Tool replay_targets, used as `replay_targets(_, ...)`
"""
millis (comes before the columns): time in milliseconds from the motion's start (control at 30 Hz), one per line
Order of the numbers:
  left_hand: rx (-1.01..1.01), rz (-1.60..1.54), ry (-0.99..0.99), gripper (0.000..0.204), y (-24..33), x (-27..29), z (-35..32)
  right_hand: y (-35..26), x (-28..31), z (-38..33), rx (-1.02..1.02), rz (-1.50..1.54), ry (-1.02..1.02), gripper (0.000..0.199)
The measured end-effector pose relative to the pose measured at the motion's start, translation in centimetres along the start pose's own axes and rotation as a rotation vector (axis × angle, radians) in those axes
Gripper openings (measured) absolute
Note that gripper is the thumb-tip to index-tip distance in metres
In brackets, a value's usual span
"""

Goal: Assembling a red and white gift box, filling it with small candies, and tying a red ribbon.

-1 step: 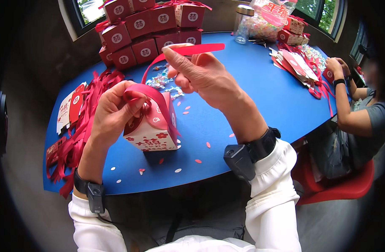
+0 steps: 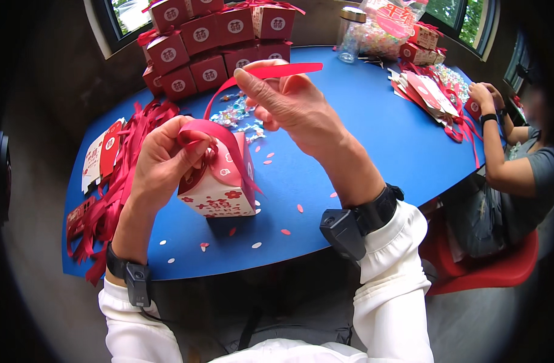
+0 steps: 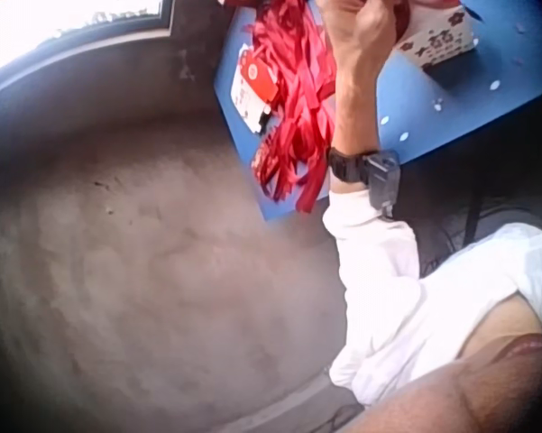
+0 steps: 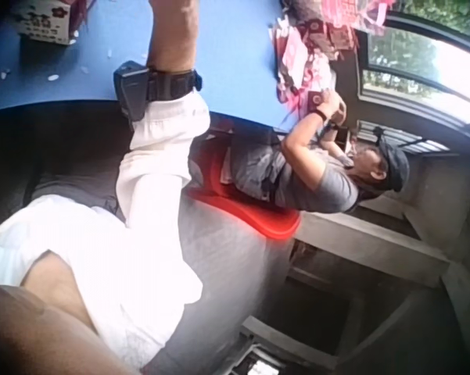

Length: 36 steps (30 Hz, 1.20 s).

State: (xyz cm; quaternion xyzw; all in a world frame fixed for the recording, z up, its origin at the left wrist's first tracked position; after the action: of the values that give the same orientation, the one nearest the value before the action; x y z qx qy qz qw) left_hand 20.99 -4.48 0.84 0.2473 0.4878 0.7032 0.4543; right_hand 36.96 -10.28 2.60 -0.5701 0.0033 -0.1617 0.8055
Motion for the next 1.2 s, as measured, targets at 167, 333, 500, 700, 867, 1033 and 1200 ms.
replay_targets(167,0.034,-0.071,0.020,0.008,0.0,-0.2,-0.1,-0.9,2.7,0.0,0.071,-0.362,0.346,0.067)
replay_targets(333,0.005,-0.125,0.043,0.013,-0.2,0.4,0.4,-5.2,4.1,-2.8,0.419,-0.100,0.588,0.062)
replay_targets(500,-0.073,-0.149,0.083,0.025,0.6,0.2,0.0,-5.7,-2.4,-2.6,0.243,-0.190,-0.145,0.031)
replay_targets(700,-0.134,-0.033,0.099,0.028,0.9,-0.3,-0.1,-1.9,-5.8,-1.9,0.095,-0.639,-0.173,0.055)
replay_targets(867,-0.083,0.016,0.204,0.029,1.1,0.2,-0.4,-2.8,-5.4,-2.2,0.268,-0.944,0.140,0.064)
replay_targets(1033,-0.095,0.127,0.186,0.030,0.9,-0.7,-0.7,-2.3,-4.9,-1.6,0.316,-0.765,0.125,0.050)
replay_targets(1200,-0.085,0.056,0.215,0.032,0.2,-0.5,-0.9,-0.7,-5.3,0.4,0.088,0.000,-0.042,0.032)
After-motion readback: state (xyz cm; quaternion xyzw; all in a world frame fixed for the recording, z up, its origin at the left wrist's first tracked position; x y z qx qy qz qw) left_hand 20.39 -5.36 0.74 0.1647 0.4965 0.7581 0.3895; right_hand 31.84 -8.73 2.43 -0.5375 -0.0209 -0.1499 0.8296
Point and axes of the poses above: each hand's wrist, its own z-axis towards the middle knuckle, its own x-axis out of the back of the hand, y = z × x, the point moved 9 cm from there along z, towards the middle knuckle, and after that the axes turned 14 degrees about -z, right-handed, at the moved point
